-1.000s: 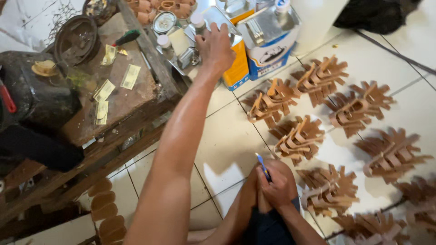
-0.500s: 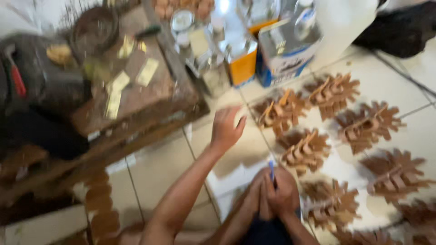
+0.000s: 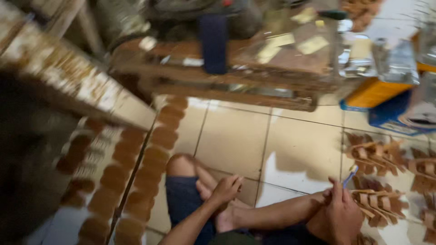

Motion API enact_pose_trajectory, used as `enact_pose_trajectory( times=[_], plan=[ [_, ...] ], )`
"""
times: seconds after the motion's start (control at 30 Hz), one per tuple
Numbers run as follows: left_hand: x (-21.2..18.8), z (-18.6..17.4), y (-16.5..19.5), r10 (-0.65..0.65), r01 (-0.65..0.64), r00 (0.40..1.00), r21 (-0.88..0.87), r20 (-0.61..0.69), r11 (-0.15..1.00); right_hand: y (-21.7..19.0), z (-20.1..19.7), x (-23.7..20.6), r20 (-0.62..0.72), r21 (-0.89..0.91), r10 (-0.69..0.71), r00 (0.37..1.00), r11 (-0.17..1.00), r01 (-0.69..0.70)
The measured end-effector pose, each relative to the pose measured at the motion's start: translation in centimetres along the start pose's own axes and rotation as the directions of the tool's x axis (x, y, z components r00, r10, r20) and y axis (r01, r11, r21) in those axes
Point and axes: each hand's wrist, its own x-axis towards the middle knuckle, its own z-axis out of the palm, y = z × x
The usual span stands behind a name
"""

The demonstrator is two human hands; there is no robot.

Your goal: The person sits on the workshop floor and uses a toothbrush to spread glue from a bowl onto the soles of sandal insoles, brushing the surface and placing each finished sole in rows on the floor. They reload the toothbrush with glue, scrape it against a can, and set the brush on the workbench.

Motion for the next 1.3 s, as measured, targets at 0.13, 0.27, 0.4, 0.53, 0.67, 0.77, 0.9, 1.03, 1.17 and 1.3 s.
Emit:
enact_pose_trajectory(
  times=[0.13,0.27,0.4,0.53,0.67,0.77,0.9,1.03,1.17,1.3],
  plan=[
    [0.7,0.1,0.8,0.107,-0.106,0.993,0.006,-0.052,0.994,-5.3,5.0,1.5,0.248,0.579,-0.036,0.968,0.807,-0.118],
    [1.0,0.7,1.0,0.142,-0.168,0.982,-0.241,-0.121,0.956,-10.4,11.3,-2.5,0.418,0.67,-0.13,0.899,0.712,-0.209],
    [0.6,0.1,2.1,0.193,-0.28,0.96,-0.739,-0.204,0.613,-14.6,12.0,-8.0,0.527,0.597,-0.242,0.815,0.788,-0.153],
    [-2.2,-3.7,5.7,0.22,-0.36,0.932,-0.805,-0.288,0.472,-18.2,9.1,-9.8,0.676,0.533,-0.255,0.691,0.817,-0.22],
    [-5.5,-9.5,10.9,0.31,-0.42,0.9,-0.798,-0.306,0.433,-19.9,7.1,-9.7,0.703,0.617,-0.372,0.606,0.743,-0.259],
    [-7.3,-11.7,13.6,0.52,-0.542,0.797,-0.746,-0.308,0.387,-19.2,7.8,-9.7,0.726,0.53,-0.282,0.627,0.811,-0.249],
    [-8.5,-10.7,13.6,0.437,-0.274,0.897,-0.851,-0.059,0.447,-16.9,10.3,-9.8,0.651,0.628,-0.324,0.687,0.737,-0.248],
    [-7.5,-8.8,11.3,0.511,-0.464,0.84,-0.728,-0.181,0.505,-14.9,12.0,-9.7,0.597,0.691,-0.315,0.738,0.668,-0.274],
    [-4.2,-13.0,9.5,0.399,-0.573,0.82,-0.593,-0.411,0.566,-13.4,12.6,-8.9,0.419,0.665,-0.539,0.731,0.73,0.157],
    [2.3,-23.4,11.0,0.304,-0.807,0.575,-0.466,-0.76,0.362,-9.9,13.5,-6.8,0.375,0.49,-0.325,0.868,0.865,0.112]
  ],
)
